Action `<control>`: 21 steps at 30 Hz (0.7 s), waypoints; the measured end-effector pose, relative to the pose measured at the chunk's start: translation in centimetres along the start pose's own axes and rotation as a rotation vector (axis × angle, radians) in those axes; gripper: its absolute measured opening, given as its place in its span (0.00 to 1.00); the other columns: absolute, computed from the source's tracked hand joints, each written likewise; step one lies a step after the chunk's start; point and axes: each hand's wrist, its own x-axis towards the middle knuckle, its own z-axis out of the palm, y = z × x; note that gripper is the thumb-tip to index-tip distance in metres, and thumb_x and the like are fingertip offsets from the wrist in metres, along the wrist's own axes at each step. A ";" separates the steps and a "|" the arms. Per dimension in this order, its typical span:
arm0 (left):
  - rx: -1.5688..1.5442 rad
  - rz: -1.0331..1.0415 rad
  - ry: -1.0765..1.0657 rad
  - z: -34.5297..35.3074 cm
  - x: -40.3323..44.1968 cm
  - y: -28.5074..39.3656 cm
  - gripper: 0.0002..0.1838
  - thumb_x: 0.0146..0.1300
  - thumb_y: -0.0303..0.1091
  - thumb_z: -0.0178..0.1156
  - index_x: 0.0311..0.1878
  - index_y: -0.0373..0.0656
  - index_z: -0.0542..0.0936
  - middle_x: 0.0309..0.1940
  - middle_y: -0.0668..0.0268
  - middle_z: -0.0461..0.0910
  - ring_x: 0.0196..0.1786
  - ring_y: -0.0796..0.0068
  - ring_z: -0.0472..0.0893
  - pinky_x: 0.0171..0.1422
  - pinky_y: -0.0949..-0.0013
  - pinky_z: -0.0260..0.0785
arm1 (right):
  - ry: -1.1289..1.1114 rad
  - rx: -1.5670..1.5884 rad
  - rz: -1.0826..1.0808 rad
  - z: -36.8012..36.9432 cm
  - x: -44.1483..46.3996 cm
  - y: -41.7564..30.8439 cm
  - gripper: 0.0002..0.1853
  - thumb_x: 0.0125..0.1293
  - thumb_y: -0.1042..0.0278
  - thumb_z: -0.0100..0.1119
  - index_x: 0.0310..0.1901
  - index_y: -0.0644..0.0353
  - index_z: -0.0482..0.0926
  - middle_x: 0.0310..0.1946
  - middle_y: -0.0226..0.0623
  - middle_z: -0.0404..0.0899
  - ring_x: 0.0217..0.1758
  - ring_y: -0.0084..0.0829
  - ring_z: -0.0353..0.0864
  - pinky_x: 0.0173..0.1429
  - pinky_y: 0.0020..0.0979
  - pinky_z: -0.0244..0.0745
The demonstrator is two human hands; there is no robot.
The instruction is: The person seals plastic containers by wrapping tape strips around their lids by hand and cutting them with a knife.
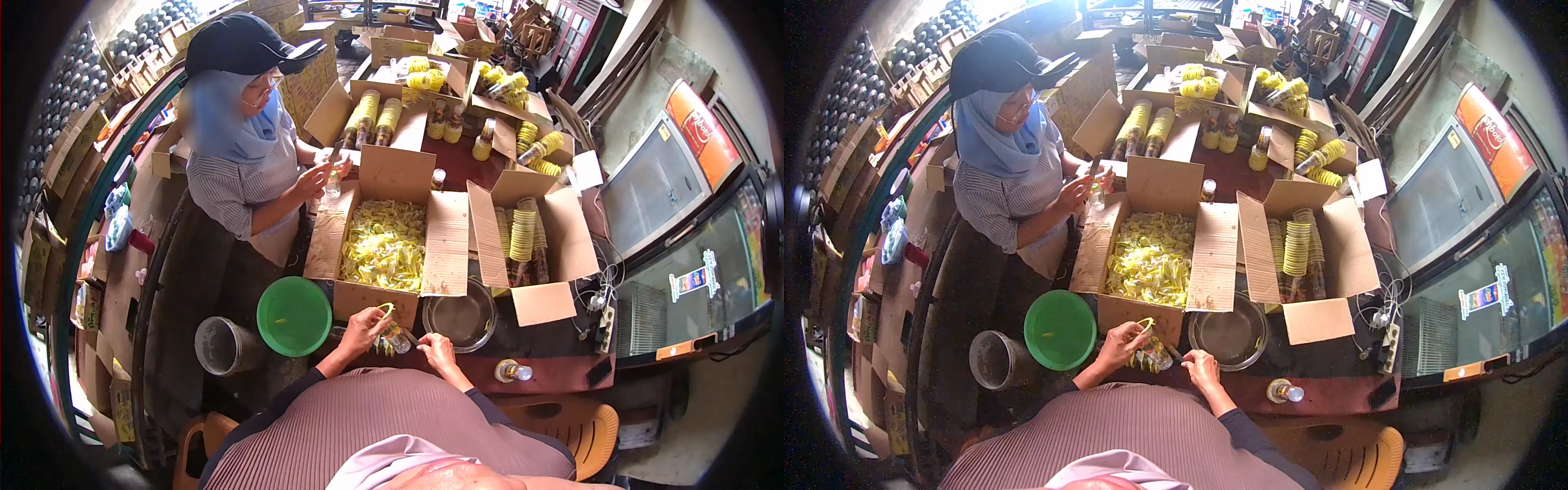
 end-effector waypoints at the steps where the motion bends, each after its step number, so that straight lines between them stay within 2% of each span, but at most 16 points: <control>1: 0.071 0.045 -0.031 -0.1 0.0 -0.2 0.10 0.63 0.32 0.62 0.38 0.33 0.78 0.30 0.61 0.80 0.31 0.77 0.81 0.35 0.73 0.73 | 0.010 0.032 0.009 -0.3 0.0 -0.2 0.10 0.50 0.67 0.70 0.35 0.58 0.84 0.34 0.42 0.83 0.38 0.39 0.84 0.43 0.37 0.77; 7: 0.059 0.061 -0.091 0.3 -0.6 -0.2 0.10 0.63 0.32 0.62 0.38 0.32 0.78 0.30 0.62 0.80 0.33 0.76 0.82 0.35 0.73 0.73 | 0.051 0.059 0.060 0.0 -0.4 1.0 0.09 0.52 0.67 0.69 0.34 0.58 0.82 0.34 0.41 0.82 0.39 0.41 0.83 0.43 0.38 0.76; 12: 0.084 0.073 -0.123 0.6 -0.7 -0.2 0.09 0.62 0.31 0.62 0.37 0.33 0.78 0.30 0.61 0.79 0.32 0.76 0.81 0.35 0.70 0.72 | 0.150 0.064 -0.014 0.5 -0.6 0.9 0.09 0.52 0.68 0.69 0.34 0.60 0.81 0.33 0.41 0.81 0.37 0.41 0.82 0.41 0.39 0.75; 15: 0.094 0.073 -0.138 0.5 -0.9 0.0 0.08 0.61 0.31 0.62 0.37 0.34 0.78 0.30 0.61 0.79 0.32 0.75 0.79 0.36 0.69 0.72 | 0.164 0.137 0.005 0.3 -0.5 0.7 0.09 0.52 0.68 0.69 0.34 0.59 0.81 0.33 0.41 0.81 0.37 0.41 0.82 0.42 0.39 0.75; 21: 0.118 0.077 -0.147 0.5 -1.1 -0.3 0.09 0.61 0.31 0.63 0.36 0.34 0.78 0.30 0.60 0.79 0.33 0.72 0.79 0.37 0.68 0.71 | 0.128 0.088 0.015 1.0 -0.7 1.4 0.09 0.53 0.68 0.69 0.34 0.58 0.81 0.34 0.40 0.81 0.39 0.41 0.82 0.42 0.39 0.75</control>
